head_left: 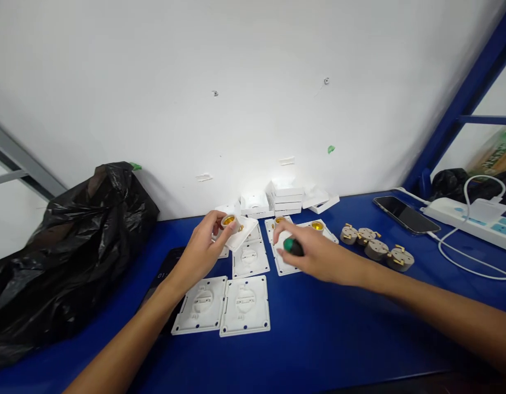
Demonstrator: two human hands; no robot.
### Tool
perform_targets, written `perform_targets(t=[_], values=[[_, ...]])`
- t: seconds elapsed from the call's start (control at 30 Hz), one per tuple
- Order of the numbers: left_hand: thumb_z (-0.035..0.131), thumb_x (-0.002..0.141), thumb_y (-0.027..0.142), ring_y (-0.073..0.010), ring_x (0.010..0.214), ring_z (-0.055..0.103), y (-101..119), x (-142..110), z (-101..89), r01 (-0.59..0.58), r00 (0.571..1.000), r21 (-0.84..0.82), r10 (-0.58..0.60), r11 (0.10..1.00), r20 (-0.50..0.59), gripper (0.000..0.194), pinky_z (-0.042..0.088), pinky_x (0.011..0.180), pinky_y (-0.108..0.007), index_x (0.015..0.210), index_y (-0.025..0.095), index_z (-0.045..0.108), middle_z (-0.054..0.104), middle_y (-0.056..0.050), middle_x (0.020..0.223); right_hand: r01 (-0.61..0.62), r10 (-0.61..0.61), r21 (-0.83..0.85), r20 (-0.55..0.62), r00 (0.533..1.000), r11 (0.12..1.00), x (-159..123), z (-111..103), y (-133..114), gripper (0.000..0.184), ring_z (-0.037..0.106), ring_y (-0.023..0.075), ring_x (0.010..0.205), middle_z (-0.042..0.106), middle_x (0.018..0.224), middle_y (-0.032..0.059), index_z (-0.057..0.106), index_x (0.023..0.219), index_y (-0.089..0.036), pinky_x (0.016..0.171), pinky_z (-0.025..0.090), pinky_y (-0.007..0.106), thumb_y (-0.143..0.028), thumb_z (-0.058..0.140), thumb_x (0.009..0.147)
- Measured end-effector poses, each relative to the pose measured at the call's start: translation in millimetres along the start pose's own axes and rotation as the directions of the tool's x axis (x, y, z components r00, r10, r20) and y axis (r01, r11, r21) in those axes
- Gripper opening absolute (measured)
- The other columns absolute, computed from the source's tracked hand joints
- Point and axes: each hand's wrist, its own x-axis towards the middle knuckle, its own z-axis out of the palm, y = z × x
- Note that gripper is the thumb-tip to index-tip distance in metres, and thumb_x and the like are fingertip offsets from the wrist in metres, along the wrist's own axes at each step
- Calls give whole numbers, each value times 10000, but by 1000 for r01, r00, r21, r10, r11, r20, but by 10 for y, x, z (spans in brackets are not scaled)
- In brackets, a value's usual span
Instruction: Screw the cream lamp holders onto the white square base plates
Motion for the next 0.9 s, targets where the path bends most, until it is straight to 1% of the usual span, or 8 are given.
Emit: perform_targets(t=[0.1,0.27,0.47,0.63,0.7,0.77,0.8,0.9], values=[[526,1015,489,-207,812,548,-64,5,43,24,996,0,-24,1000,-89,304,430,738,-325,1024,196,606,629,-43,908,79,-31,-238,199,979,968,136,168,-25,100,514,132,556,607,663,-21,633,998,-202,575,311,284,-196,662,902],[524,1021,471,-198,787,563,-158,10,68,44,986,-11,-45,999,-159,295,452,735,-324,1011,192,620,648,-50,915,222,-44,-462,364,930,859,192,393,-164,146,538,140,564,646,671,15,650,954,-150,601,287,302,-48,633,850],[531,1027,466,-188,767,564,-196,18,53,52,973,-41,-59,998,-224,293,453,721,-317,1001,185,609,652,-48,909,289,-44,-591,393,919,753,240,465,-273,276,526,140,509,681,642,34,646,987,-123,570,218,313,32,607,763],[486,1051,464,-191,774,568,-191,19,31,39,969,-69,-55,997,-242,299,457,727,-326,1036,179,579,653,-65,933,257,-41,-670,321,946,696,126,252,-317,274,509,158,468,708,650,48,625,1025,-150,547,140,339,-6,527,813],[475,1054,449,-189,782,560,-164,14,9,9,981,-75,-23,997,-194,284,454,740,-328,1049,182,572,645,-62,936,237,-49,-689,280,959,685,-27,125,-345,245,518,176,456,702,637,29,623,1000,-195,541,130,354,-41,521,839],[497,1040,439,-181,781,552,-121,0,-21,-44,996,-84,37,996,-78,263,451,741,-317,1039,191,584,631,-43,911,254,-77,-662,285,955,705,-226,14,-378,215,531,189,432,655,570,0,608,914,-227,517,130,371,-52,523,822],[519,1026,435,-175,771,546,-98,-10,-35,-72,997,-90,72,993,-1,251,448,732,-308,1022,196,595,620,-30,887,264,-75,-630,310,948,730,-333,-26,-392,250,565,193,447,674,609,-9,607,917,-243,503,150,371,-40,527,795],[611,968,422,-158,727,517,-48,-44,-52,-129,967,-99,147,987,209,219,424,680,-285,950,204,614,575,2,812,297,-81,-584,367,927,756,-646,-76,-402,285,601,196,449,690,630,-11,638,934,-249,471,203,377,-37,545,767]])
